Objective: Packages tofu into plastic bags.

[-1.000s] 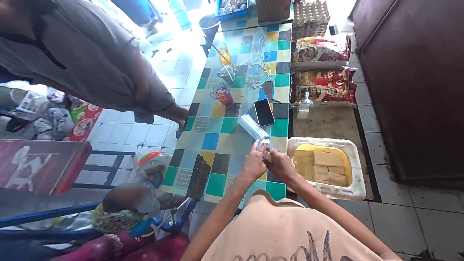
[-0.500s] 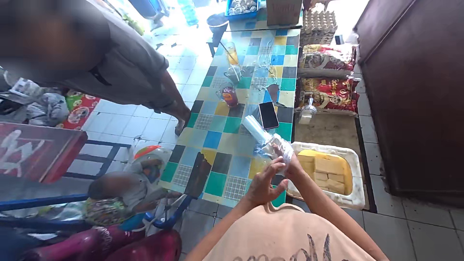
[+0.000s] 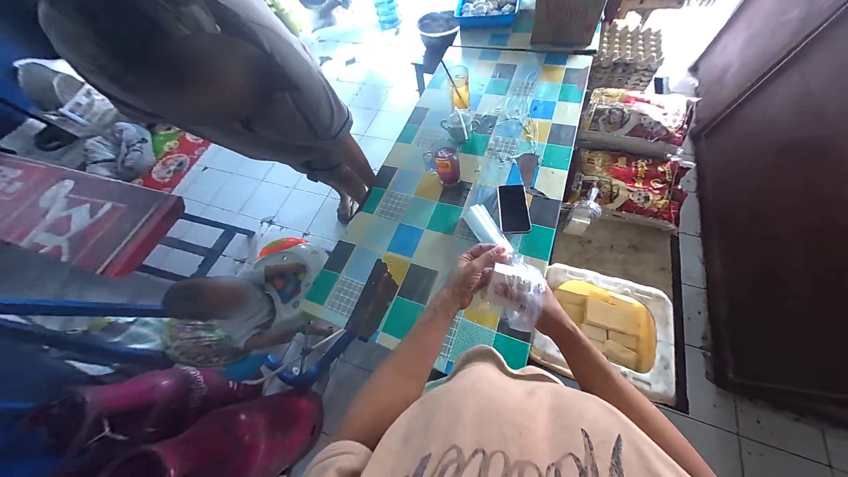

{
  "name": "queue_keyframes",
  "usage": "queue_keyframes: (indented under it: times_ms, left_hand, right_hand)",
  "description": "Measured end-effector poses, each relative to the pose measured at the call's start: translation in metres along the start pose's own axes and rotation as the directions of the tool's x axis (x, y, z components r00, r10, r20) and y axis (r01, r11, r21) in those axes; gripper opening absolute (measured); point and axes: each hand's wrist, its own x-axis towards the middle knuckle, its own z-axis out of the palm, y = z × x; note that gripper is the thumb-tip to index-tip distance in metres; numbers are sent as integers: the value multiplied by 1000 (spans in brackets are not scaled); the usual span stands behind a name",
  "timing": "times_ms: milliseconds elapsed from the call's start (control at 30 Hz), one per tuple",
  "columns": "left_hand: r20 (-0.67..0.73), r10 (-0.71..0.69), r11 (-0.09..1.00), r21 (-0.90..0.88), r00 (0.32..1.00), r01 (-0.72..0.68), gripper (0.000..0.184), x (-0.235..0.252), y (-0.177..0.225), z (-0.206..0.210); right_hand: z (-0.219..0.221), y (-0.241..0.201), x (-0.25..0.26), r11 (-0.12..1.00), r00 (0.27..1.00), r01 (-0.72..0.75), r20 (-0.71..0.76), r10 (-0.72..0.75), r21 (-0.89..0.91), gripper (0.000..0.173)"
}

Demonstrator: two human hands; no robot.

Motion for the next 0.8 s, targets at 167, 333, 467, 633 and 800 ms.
queue_keyframes:
  times_ms: [167, 333, 467, 633, 800]
  left_hand:
    - [163, 6, 1000, 6, 987, -8, 52, -1, -19, -1]
    - [-27, 65, 990, -123, 998, -68, 44, -20, -30, -10]
    - [-16, 1, 964, -266, 1000, -5, 17, -32, -34, -16]
    - [-23, -103, 964, -249, 994, 94, 21, -32, -32, -18]
    - [97, -91, 972, -206, 991, 109, 41, -31, -40, -23]
  right_hand:
    - [-1, 1, 0, 997, 998, 35, 57, -31, -62, 47]
    - [-1, -8, -5, 1000, 999, -1, -34, 1, -1, 33]
    - [-4, -7, -1, 999, 999, -31, -20, 32, 17, 33]
    - [-1, -4, -2, 993, 994, -112, 12, 111, 38, 34]
    - [6, -5, -4, 989, 991, -135, -1, 135, -54, 33]
